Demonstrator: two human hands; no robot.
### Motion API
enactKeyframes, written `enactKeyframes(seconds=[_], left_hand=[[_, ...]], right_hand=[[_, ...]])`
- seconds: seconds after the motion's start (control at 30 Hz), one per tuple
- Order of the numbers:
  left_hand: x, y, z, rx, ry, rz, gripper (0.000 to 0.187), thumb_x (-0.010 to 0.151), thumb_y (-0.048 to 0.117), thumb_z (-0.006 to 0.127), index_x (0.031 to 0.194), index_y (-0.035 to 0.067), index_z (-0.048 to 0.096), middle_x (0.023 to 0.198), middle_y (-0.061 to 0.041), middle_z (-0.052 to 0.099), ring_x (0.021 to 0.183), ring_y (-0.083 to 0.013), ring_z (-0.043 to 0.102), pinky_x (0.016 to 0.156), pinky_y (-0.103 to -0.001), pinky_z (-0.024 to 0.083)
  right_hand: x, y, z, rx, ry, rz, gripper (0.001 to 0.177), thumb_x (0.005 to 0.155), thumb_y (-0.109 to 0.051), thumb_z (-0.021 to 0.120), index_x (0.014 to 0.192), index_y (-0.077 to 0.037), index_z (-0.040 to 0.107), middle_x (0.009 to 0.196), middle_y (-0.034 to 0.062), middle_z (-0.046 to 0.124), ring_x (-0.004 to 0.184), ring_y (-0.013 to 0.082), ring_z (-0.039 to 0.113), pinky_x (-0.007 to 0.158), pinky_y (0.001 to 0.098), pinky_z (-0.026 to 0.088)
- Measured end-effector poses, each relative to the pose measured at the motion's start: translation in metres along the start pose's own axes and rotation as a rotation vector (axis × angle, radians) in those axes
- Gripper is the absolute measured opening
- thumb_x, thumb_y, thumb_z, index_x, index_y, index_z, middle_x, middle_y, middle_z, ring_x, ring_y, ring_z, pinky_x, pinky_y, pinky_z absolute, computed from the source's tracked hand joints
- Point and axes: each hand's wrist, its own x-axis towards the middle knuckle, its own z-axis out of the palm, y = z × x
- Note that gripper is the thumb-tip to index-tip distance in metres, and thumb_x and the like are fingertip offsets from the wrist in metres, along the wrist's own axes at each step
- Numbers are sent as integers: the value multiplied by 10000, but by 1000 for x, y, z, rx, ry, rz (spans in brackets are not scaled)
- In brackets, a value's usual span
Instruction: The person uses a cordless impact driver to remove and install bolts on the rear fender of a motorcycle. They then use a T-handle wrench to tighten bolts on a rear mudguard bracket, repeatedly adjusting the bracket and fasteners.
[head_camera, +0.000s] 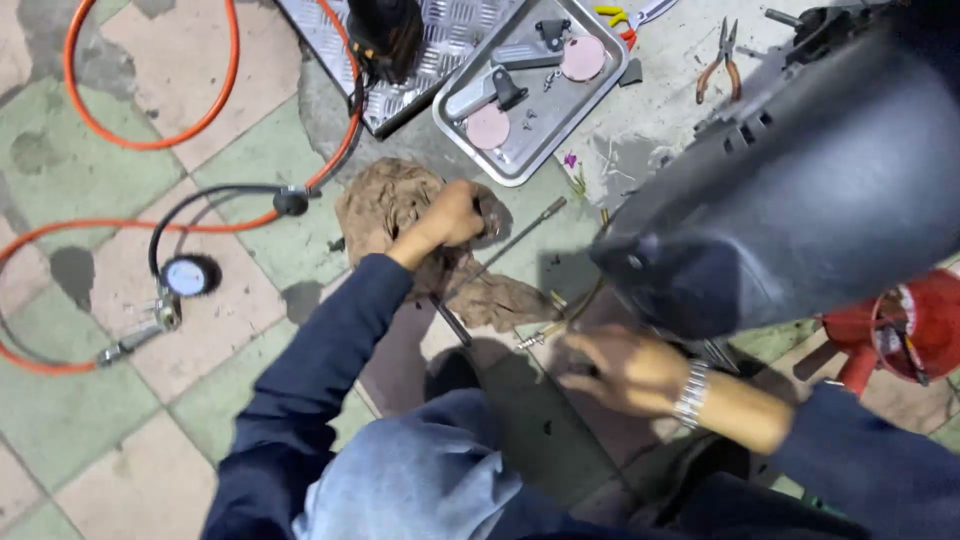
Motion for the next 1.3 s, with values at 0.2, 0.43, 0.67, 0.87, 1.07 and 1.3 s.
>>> enactKeyframes(seconds=[0.2,0.43,0.67,0.87,1.07,1.3], left_hand=[[120,-53,3,-282,525,68,155,738,100,799,891,115,776,914,-46,794,852,-232,733,750,-359,547],[197,0,-51,200,462,207,172,840,227,650,968,118,689,933,-172,695,865,-443,664,704,-543,499],[314,-21,-74,796,305,217,341,822,105,695,1159,56,686,1134,-174,645,1028,-370,651,741,-528,594],[276,-25,-144,9,581,417,105,860,153,700,923,95,762,903,-79,786,801,-238,710,729,-395,527],[269,-39,-133,147,620,236,96,827,159,806,851,102,733,838,-86,763,766,-298,695,703,-448,518],[316,0,-96,340,616,336,442,848,66,746,1275,138,659,942,-131,648,942,-411,620,702,-571,546]], right_hand=[[131,61,50,254,329,505,673,858,-502,690,1315,-11,630,1236,133,733,1148,259,699,1005,352,516],[73,38,78,375,486,706,706,881,-554,673,1314,2,622,1301,180,687,1196,292,663,1026,403,499],[69,33,142,360,378,653,449,897,-414,748,1167,-63,673,1056,119,765,957,288,739,815,392,570],[158,56,84,645,724,618,334,912,-191,696,1240,-127,702,1221,75,760,1102,228,737,932,358,595],[230,98,47,480,921,618,423,921,-314,660,1287,-102,637,1063,80,733,993,242,714,829,382,601],[224,90,28,594,882,665,425,928,-272,653,1329,-137,626,1123,77,702,1086,214,694,879,366,553]])
